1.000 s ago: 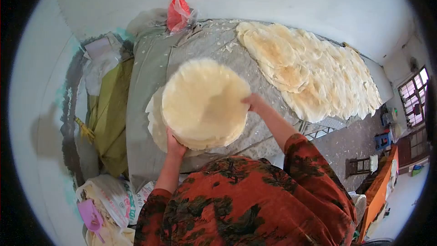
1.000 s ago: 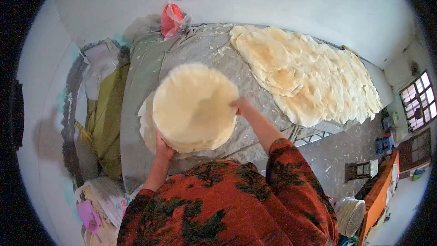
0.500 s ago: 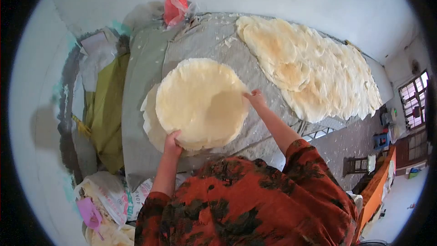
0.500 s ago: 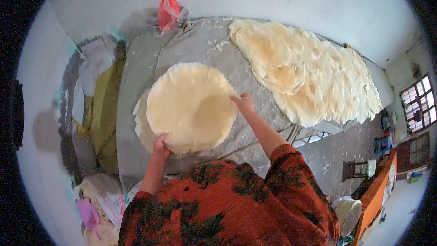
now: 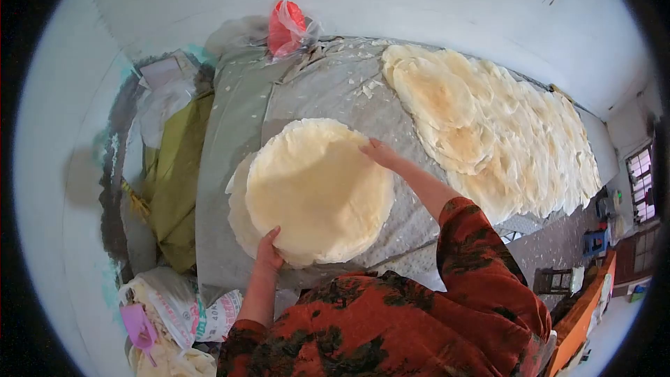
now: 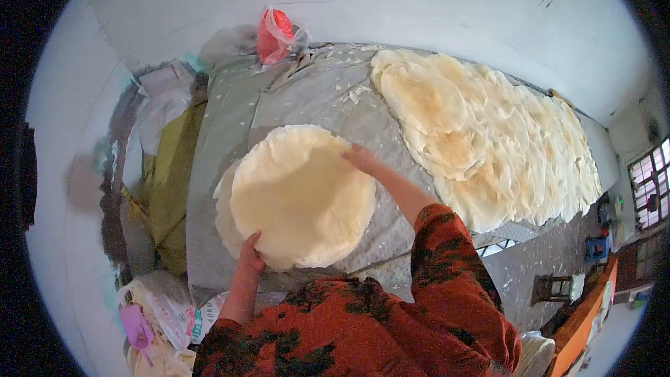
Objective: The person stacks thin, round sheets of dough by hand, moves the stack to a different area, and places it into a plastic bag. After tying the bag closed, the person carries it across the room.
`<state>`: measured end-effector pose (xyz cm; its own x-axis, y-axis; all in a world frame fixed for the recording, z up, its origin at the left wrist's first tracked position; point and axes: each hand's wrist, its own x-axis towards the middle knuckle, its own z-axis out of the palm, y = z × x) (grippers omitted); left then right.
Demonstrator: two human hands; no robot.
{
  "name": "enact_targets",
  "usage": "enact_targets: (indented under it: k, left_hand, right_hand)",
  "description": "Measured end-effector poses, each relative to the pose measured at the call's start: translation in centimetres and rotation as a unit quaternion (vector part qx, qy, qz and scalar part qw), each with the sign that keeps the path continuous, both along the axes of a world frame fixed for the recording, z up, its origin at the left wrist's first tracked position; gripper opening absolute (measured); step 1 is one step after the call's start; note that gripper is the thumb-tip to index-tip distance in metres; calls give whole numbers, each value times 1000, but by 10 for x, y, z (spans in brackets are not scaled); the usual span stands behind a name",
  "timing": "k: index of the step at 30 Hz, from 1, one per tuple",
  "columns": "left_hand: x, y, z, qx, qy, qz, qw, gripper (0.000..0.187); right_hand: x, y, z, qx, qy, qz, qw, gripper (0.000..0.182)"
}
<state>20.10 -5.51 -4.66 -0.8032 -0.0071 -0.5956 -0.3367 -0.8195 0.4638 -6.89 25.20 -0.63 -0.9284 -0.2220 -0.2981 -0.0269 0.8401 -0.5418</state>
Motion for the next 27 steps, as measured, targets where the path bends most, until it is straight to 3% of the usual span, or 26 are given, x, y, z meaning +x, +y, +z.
enact_targets:
  k: [5,7,8,10,14,16,17,19,23,25,27]
  left_hand:
    - [2,4,5,-36,21,5,999,48]
    - [1,7,16,-37,24,22,999,49]
    - [3,7,12,-35,18,24,999,49]
    - [0,5,0,-42,14,23,999,49]
    - [3,6,3,-39,2,33,999,49]
    - [0,6,10,-25,-9,40,999,49]
    - [1,6,12,-22,-20,48,998,49]
    - [1,5,13,-5,13,40,999,50]
    - [2,2,10,-5,20,25,999,49]
    - [2,2,4,-24,31,8,999,49]
    - [-2,3,17,-16,27,14,999,46]
  right_hand:
    - [-28,-35,20,-90,9,-59,994,86]
    - [-22,-51,5,-13,-1,62,998,79]
    - [-19,-51,2,-11,-7,64,998,79]
    - [-22,-51,8,81,268,-29,960,61]
    - [-1,-57,36,65,288,66,953,43]
    - [3,-69,25,154,153,52,975,32]
    - [-5,-70,15,156,144,62,975,32]
    - [-31,-64,-7,42,50,-8,998,32]
    - [-21,-64,17,83,70,44,993,32]
    - [27,-79,51,82,280,99,951,42]
    - [86,-90,60,-103,267,231,930,64]
